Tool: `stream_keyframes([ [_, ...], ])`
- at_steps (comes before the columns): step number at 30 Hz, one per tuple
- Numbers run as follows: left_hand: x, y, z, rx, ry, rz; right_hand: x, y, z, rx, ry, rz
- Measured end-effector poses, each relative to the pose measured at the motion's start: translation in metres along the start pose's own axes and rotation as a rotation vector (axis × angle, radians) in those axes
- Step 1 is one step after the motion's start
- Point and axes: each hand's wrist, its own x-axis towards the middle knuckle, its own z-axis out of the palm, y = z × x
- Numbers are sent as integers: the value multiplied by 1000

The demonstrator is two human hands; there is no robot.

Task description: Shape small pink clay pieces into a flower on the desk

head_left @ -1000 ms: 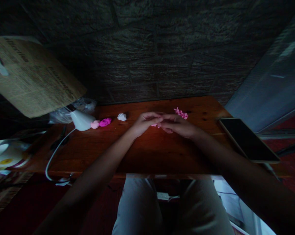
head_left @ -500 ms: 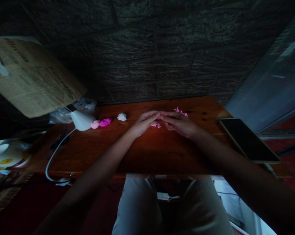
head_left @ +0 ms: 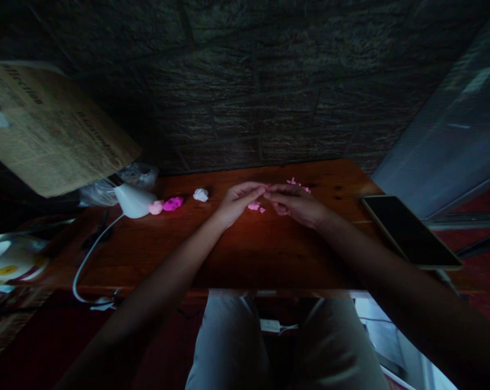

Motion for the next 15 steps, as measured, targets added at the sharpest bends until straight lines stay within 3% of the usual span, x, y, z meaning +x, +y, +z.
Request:
stream_keyframes([
  [15, -2, 3, 1, 29, -91, -6, -1, 0, -1, -47, 8, -6],
])
